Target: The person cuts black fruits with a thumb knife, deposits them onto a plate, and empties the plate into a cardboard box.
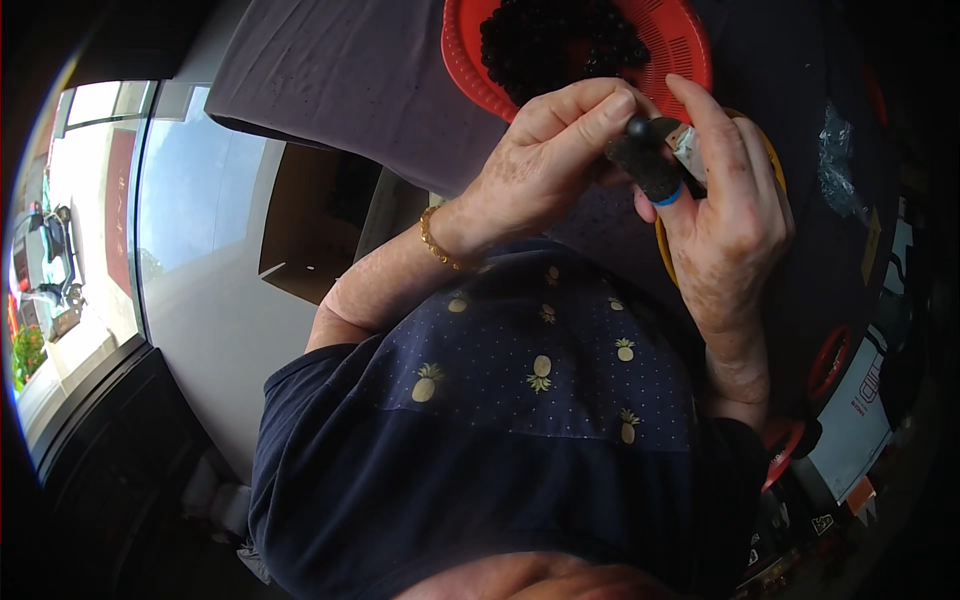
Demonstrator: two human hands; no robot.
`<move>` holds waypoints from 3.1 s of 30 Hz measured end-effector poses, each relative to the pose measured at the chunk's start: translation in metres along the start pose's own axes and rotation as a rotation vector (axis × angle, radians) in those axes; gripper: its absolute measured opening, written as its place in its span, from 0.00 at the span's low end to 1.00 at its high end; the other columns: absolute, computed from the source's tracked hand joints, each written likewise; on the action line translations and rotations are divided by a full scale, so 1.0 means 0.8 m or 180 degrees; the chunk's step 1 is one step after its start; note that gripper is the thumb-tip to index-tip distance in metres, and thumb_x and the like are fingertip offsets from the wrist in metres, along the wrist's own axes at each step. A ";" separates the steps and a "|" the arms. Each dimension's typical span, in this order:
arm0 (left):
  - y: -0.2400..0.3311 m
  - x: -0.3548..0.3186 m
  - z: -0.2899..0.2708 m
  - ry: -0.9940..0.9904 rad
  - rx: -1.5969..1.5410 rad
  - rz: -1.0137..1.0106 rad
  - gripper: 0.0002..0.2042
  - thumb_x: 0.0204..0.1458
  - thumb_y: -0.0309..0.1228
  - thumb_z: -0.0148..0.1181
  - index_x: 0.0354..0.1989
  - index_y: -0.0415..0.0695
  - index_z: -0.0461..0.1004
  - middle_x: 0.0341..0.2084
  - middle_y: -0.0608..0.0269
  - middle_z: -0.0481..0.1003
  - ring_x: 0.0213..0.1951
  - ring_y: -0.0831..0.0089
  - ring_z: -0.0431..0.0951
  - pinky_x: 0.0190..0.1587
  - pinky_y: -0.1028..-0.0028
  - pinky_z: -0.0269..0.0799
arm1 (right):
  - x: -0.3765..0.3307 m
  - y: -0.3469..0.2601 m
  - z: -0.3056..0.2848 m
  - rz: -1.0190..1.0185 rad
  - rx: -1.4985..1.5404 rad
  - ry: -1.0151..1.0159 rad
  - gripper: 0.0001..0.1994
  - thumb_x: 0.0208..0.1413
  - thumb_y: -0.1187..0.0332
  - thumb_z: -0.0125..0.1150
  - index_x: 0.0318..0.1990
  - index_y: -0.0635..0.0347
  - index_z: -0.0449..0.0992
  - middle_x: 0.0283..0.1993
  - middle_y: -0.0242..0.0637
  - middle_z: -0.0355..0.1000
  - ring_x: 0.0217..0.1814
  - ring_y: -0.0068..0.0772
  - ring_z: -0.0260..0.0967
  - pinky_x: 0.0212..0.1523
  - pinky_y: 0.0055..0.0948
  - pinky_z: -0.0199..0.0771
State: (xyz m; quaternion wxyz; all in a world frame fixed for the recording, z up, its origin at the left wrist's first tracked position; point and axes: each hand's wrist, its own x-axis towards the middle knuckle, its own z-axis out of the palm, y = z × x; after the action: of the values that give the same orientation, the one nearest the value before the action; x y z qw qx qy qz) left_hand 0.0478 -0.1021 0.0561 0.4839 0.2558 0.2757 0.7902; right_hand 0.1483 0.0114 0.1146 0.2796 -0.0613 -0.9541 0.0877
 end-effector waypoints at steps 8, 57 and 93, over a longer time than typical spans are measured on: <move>-0.004 0.002 -0.001 -0.0084 -0.0052 0.0072 0.15 0.60 0.39 0.43 0.42 0.38 0.69 0.34 0.66 0.71 0.37 0.80 0.69 0.40 0.78 0.65 | -0.004 0.003 0.004 -0.0031 0.0054 0.0054 0.18 0.44 0.67 0.65 0.45 0.58 0.73 0.28 0.33 0.69 0.29 0.29 0.70 0.27 0.25 0.72; -0.037 0.033 0.039 -0.0247 0.0415 -0.0055 0.13 0.56 0.30 0.50 0.47 0.36 0.66 0.35 0.60 0.72 0.38 0.74 0.73 0.44 0.71 0.71 | -0.064 0.035 -0.027 0.0744 0.0314 0.0791 0.20 0.47 0.62 0.63 0.47 0.61 0.72 0.29 0.35 0.69 0.29 0.28 0.70 0.27 0.25 0.71; -0.035 0.023 0.037 -0.0405 0.0332 -0.0272 0.14 0.55 0.32 0.53 0.45 0.34 0.68 0.31 0.60 0.73 0.28 0.78 0.72 0.31 0.81 0.69 | -0.060 0.034 -0.032 0.0357 0.0253 0.0474 0.20 0.40 0.65 0.66 0.44 0.59 0.74 0.25 0.32 0.67 0.25 0.28 0.70 0.24 0.26 0.71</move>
State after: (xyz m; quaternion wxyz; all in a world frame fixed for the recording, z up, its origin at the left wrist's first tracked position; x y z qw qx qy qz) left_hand 0.0777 -0.0689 0.0604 0.5197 0.3183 0.2958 0.7356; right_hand 0.2040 0.0337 0.1055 0.3466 -0.1098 -0.9215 0.1362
